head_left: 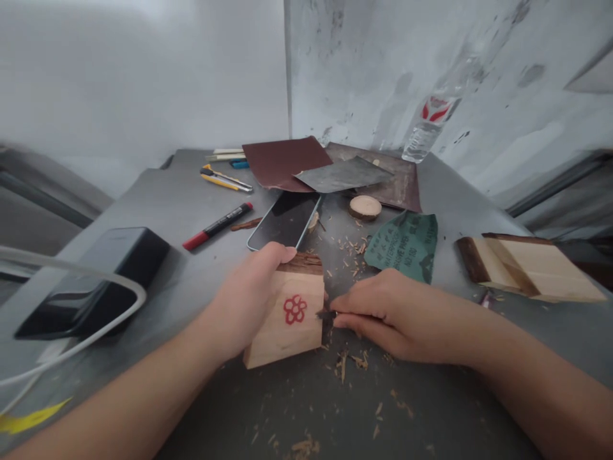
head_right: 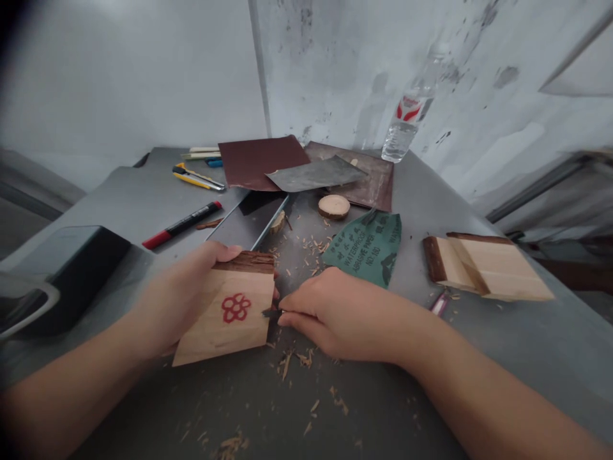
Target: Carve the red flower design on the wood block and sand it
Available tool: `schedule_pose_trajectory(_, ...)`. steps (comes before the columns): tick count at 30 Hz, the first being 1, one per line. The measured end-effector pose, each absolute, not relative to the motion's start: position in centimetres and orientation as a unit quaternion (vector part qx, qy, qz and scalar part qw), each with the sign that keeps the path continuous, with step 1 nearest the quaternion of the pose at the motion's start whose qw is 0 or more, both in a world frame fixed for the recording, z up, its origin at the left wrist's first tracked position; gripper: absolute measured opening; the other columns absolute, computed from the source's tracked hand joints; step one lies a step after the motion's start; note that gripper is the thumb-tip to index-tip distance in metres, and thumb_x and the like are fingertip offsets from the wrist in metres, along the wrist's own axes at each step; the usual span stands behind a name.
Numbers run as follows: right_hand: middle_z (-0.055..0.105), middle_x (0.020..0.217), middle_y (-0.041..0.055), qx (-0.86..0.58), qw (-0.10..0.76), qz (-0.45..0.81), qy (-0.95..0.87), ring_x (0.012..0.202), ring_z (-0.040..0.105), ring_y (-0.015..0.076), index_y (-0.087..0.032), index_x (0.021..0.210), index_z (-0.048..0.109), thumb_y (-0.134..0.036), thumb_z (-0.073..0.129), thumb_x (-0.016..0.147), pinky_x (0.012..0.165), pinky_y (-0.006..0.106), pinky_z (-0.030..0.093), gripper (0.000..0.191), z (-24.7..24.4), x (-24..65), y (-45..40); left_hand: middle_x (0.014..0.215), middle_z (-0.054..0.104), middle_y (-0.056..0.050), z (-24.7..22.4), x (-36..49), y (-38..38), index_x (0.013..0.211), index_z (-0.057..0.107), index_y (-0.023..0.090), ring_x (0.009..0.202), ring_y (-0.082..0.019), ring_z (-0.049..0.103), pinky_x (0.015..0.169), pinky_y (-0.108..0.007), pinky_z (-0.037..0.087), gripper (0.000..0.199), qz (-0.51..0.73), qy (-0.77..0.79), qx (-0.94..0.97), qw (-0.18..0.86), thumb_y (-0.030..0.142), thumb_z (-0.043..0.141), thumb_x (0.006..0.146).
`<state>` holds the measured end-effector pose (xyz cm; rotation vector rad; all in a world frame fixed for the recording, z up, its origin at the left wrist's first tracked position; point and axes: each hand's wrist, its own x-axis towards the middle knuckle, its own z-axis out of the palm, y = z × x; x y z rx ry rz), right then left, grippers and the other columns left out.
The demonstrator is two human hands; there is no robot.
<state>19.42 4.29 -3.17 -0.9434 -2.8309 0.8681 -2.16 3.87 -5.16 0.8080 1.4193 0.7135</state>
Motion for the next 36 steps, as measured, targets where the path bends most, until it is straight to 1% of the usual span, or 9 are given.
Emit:
schedule_pose_trajectory(5, 0.067, 0.082, 0.0064, -0.283, 0.015, 0.216, -0.934, 0.071, 0.059, 0.0193, -0.011, 0.105, 0.074, -0.021, 0.048, 0.105, 0.063, 0.030, 0.042, 0.028, -3.71, 19.69, 4.56, 0.070, 0.074, -0.006, -4.96, -2.12, 4.07, 0.075, 0.071, 0.020, 0.061, -0.027, 0.067, 0.059, -0.037, 0.051, 0.040, 0.312, 0.630, 0.320, 0.635, 0.059, 0.065, 0.075)
schedule_pose_trajectory(7, 0.068, 0.084, 0.0070, -0.281, 0.023, 0.238, -0.929, 0.073, 0.061, 0.0196, -0.011, 0.109, 0.074, -0.021, 0.048, 0.106, 0.065, 0.030, 0.043, 0.029, -3.76, 19.70, 4.57, 0.070, 0.073, -0.006, -4.98, -2.06, 4.15, 0.076, 0.071, 0.020, 0.060, -0.026, 0.067, 0.059, -0.037, 0.050, 0.040, 0.310, 0.629, 0.311, 0.641, 0.059, 0.065, 0.075)
schedule_pose_trajectory(11, 0.071, 0.081, 0.0042, -0.297, 0.025, 0.293, -0.908, 0.075, 0.064, 0.0178, -0.013, 0.098, 0.074, -0.019, 0.051, 0.105, 0.069, 0.029, 0.044, 0.025, -3.39, 19.49, 4.35, 0.075, 0.074, -0.007, -5.09, -2.03, 4.10, 0.079, 0.071, 0.020, 0.065, -0.029, 0.069, 0.062, -0.039, 0.051, 0.040, 0.310, 0.614, 0.295, 0.663, 0.060, 0.064, 0.075)
schedule_pose_trajectory(15, 0.071, 0.077, 0.0029, -0.314, 0.013, 0.296, -0.902, 0.072, 0.063, 0.0166, -0.014, 0.087, 0.073, -0.019, 0.051, 0.105, 0.068, 0.028, 0.044, 0.028, -3.18, 19.36, 4.14, 0.068, 0.071, -0.005, -5.09, -2.08, 4.00, 0.073, 0.069, 0.020, 0.060, -0.025, 0.066, 0.060, -0.037, 0.050, 0.039, 0.315, 0.610, 0.290, 0.667, 0.059, 0.064, 0.074)
schedule_pose_trajectory(21, 0.070, 0.084, 0.0076, -0.296, 0.008, 0.216, -0.930, 0.073, 0.063, 0.0202, -0.012, 0.105, 0.075, -0.020, 0.051, 0.104, 0.065, 0.030, 0.043, 0.025, -3.45, 19.48, 4.25, 0.069, 0.071, -0.004, -4.88, -1.88, 4.01, 0.076, 0.070, 0.020, 0.061, -0.026, 0.067, 0.060, -0.038, 0.050, 0.038, 0.313, 0.630, 0.285, 0.651, 0.058, 0.067, 0.073)
schedule_pose_trajectory(26, 0.071, 0.079, 0.0034, -0.305, 0.001, 0.294, -0.906, 0.072, 0.063, 0.0171, -0.015, 0.090, 0.072, -0.021, 0.049, 0.106, 0.069, 0.028, 0.044, 0.028, -3.07, 19.32, 4.31, 0.069, 0.072, -0.005, -4.96, -1.92, 3.95, 0.073, 0.070, 0.020, 0.060, -0.026, 0.066, 0.058, -0.037, 0.050, 0.041, 0.307, 0.640, 0.295, 0.640, 0.061, 0.067, 0.073)
schedule_pose_trajectory(28, 0.071, 0.078, 0.0025, -0.307, -0.003, 0.310, -0.900, 0.072, 0.063, 0.0165, -0.016, 0.090, 0.071, -0.021, 0.048, 0.106, 0.070, 0.028, 0.045, 0.029, -3.02, 19.27, 4.35, 0.068, 0.071, -0.005, -5.06, -2.05, 3.97, 0.072, 0.069, 0.021, 0.059, -0.026, 0.065, 0.057, -0.037, 0.049, 0.043, 0.309, 0.641, 0.301, 0.635, 0.064, 0.067, 0.073)
schedule_pose_trajectory(32, 0.071, 0.083, 0.0046, -0.303, 0.003, 0.265, -0.916, 0.075, 0.064, 0.0178, -0.014, 0.096, 0.072, -0.021, 0.049, 0.106, 0.068, 0.028, 0.044, 0.026, -3.39, 19.32, 4.29, 0.070, 0.073, -0.005, -5.13, -2.12, 4.02, 0.074, 0.070, 0.021, 0.061, -0.027, 0.067, 0.059, -0.038, 0.050, 0.044, 0.311, 0.629, 0.301, 0.646, 0.065, 0.067, 0.071)
schedule_pose_trajectory(36, 0.068, 0.082, 0.0065, -0.300, -0.010, 0.198, -0.933, 0.071, 0.062, 0.0199, -0.013, 0.095, 0.071, -0.023, 0.050, 0.105, 0.063, 0.031, 0.041, 0.025, -3.63, 19.32, 4.03, 0.069, 0.072, -0.005, -4.96, -1.90, 4.09, 0.076, 0.071, 0.020, 0.061, -0.027, 0.067, 0.060, -0.037, 0.049, 0.041, 0.308, 0.637, 0.294, 0.643, 0.061, 0.067, 0.072)
